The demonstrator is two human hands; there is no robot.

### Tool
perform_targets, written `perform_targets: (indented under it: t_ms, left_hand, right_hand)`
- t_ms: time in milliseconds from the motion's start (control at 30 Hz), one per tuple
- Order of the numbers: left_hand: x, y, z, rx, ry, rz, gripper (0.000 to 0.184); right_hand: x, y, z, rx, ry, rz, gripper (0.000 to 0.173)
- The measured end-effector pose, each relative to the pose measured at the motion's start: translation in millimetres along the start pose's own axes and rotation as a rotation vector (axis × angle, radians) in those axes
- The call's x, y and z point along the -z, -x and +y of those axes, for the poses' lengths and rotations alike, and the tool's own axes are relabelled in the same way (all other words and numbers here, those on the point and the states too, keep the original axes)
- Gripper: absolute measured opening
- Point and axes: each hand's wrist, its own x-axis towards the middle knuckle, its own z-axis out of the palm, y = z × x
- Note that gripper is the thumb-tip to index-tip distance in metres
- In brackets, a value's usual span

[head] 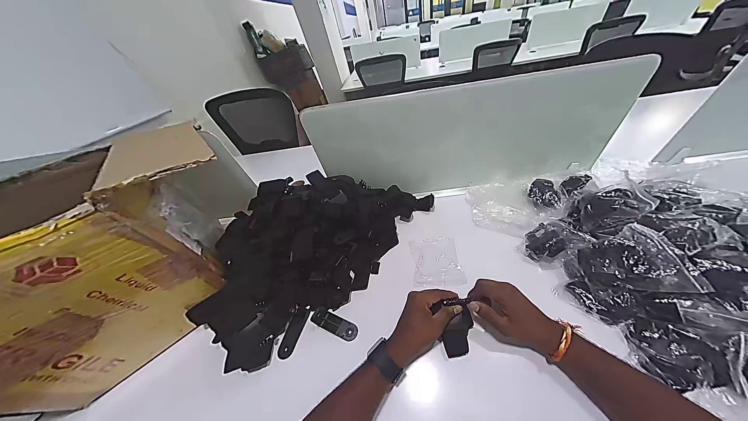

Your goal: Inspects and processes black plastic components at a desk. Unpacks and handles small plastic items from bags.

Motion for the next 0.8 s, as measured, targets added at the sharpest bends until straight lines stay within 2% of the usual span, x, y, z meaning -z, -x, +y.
perform_targets:
  t_ms: [100,200,300,367,433,500,567,667,800]
  left_hand:
    - [0,0,1,-0.007,-0.033,0.010,0.020]
    - [1,-1,0,0.002,-0.022,0.015,0.020]
    - [2,-1,-1,0.023,0.027,-0.002,0.019]
    - [2,-1,-1,0.023,0.051,-0.025,0.018]
    - [2,0,1,0.026,0.059,-0.060,0.018]
    - [1,1,2,0.018,0.055,-0.096,0.019]
    - [2,2,2,0.022,0.038,-0.127,0.019]
    - [2,4,5,0.075,0.032,-0.187,0.017]
    - [2,4,4,0.066,0.004,-0.192,0.017]
  right_hand:
    - [-4,-1,-2,-0.044,0.007,0.007,0.041]
    - [-10,-2,-1,-0.016,-0.084,0.053,0.033]
    - [-9,-3,-2,0.118,-0.048,0.133,0.018]
    - [-5,-4,-2,0.210,-0.004,0.150,0.014]
    - [0,-2,-1,0.223,0.034,0.094,0.020]
    - [2,0,0,0.190,0.074,0.024,0.038]
    - [1,2,-2,0.160,0.144,-0.004,0.044]
    - [0,2,-10,0.117,0.236,-0.069,0.044]
    - [-3,3,-10,0.085,0.107,-0.063,0.036]
